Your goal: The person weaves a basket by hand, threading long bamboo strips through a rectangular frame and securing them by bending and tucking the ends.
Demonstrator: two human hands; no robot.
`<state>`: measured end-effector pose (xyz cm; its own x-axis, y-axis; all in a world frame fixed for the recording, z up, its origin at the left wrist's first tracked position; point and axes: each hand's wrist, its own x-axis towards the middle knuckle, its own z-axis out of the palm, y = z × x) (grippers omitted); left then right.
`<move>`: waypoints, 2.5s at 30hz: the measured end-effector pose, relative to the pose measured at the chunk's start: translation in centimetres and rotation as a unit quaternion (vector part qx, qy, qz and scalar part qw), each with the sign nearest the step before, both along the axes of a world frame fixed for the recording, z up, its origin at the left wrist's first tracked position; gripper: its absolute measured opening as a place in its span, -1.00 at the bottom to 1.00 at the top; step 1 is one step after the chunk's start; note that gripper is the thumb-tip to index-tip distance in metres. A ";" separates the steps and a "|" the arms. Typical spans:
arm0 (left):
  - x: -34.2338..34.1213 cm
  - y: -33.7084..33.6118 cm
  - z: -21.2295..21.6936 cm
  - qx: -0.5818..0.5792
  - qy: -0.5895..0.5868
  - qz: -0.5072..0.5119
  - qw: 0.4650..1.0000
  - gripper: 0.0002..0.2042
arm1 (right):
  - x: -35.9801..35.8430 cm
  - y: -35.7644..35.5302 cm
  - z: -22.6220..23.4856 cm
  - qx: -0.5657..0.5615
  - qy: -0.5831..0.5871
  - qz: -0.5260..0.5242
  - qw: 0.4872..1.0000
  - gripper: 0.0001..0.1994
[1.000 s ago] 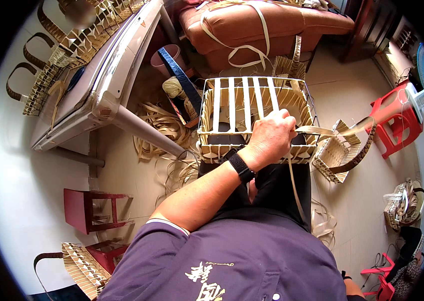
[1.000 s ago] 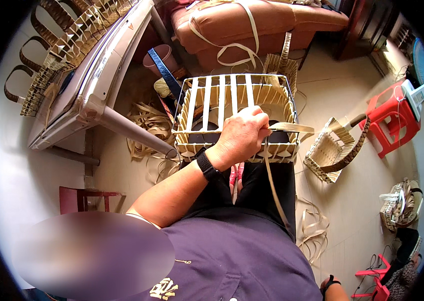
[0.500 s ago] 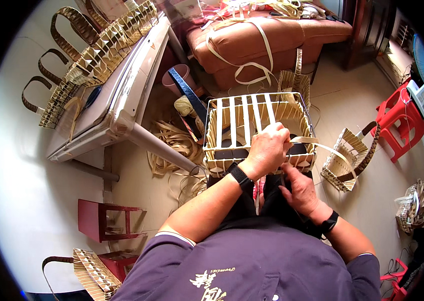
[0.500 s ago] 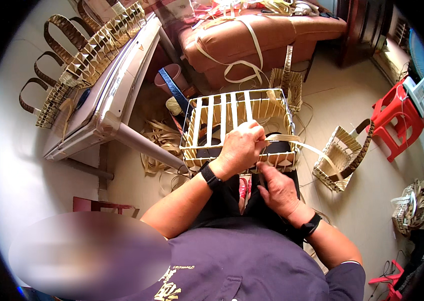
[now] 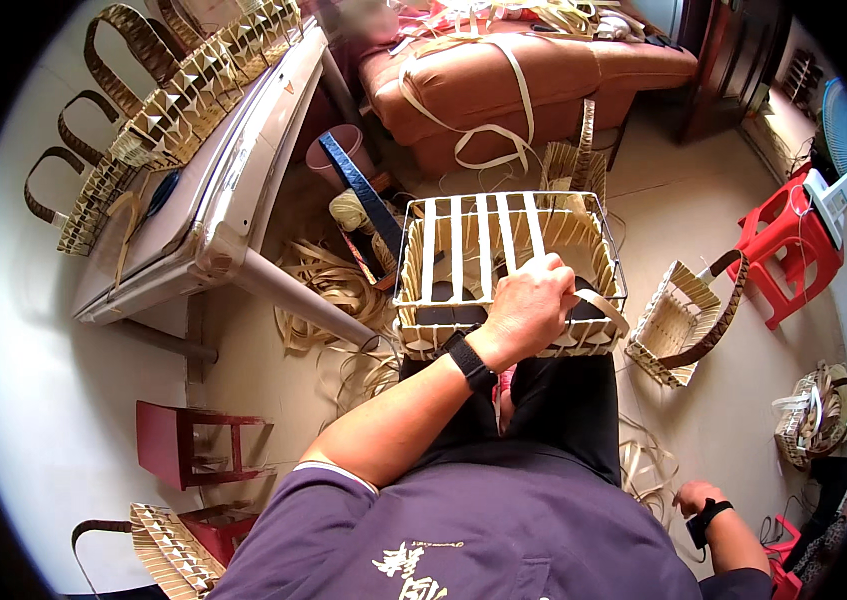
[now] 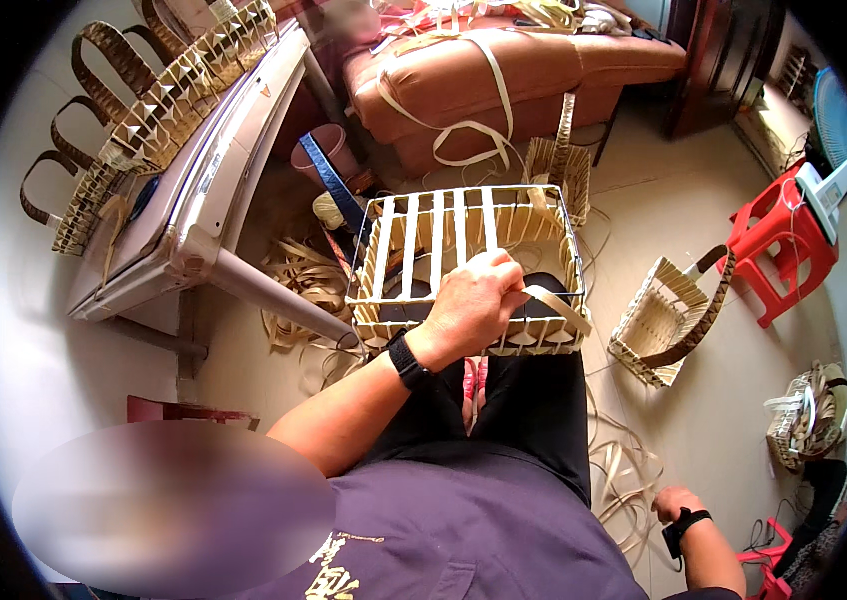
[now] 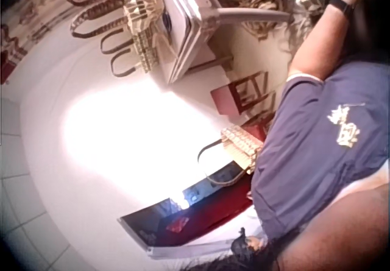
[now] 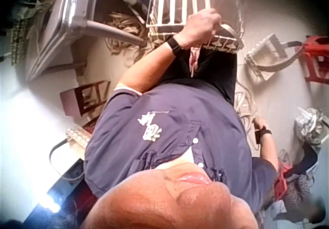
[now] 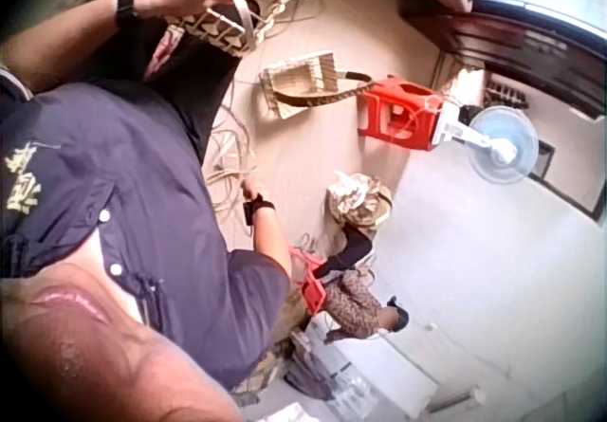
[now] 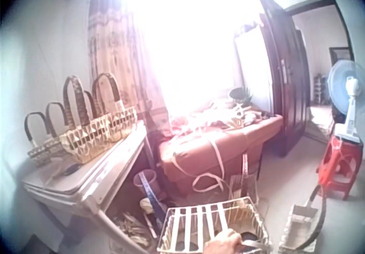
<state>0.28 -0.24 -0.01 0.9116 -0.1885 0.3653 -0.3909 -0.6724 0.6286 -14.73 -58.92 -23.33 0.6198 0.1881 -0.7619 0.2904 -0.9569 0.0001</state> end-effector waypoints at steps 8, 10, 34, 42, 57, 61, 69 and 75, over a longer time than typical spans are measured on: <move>-0.2 2.1 1.1 0.042 0.017 0.017 0.999 -0.85 | 14.4 29.0 20.3 0.528 -0.265 -0.105 0.800 -0.38; 0.3 1.7 2.4 0.071 0.047 0.009 0.996 -0.85 | 15.7 32.0 21.8 0.534 -0.373 -0.010 0.759 -0.46; 15.0 5.4 14.7 0.271 0.169 -0.114 0.941 -0.68 | 41.2 37.5 39.3 0.661 -0.207 0.051 0.719 -0.85; 18.6 7.3 9.7 0.175 0.247 -0.113 0.946 -0.61 | 46.0 45.4 33.4 0.497 -0.280 0.039 0.820 -0.86; 18.9 8.0 5.3 0.110 0.104 -0.134 0.979 -0.86 | 48.8 49.7 28.3 0.359 -0.233 0.195 0.882 -0.77; 18.6 7.9 4.4 0.119 0.046 -0.129 0.983 -0.84 | 48.7 50.1 27.7 0.361 -0.267 0.202 0.870 -0.80; 18.7 6.4 4.6 0.161 0.048 -0.113 0.979 -0.89 | 48.8 49.9 27.0 0.369 -0.290 0.191 0.862 -0.76; 19.3 6.5 4.3 0.174 0.097 -0.120 0.973 -0.92 | 42.3 45.9 30.4 0.561 -0.345 -0.001 0.753 -0.74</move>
<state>19.63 6.25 4.28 0.8712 -0.4863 0.0670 -0.4600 -0.7611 0.4573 27.55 -13.03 7.02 0.7959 0.4723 0.3789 0.5905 -0.4672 -0.6580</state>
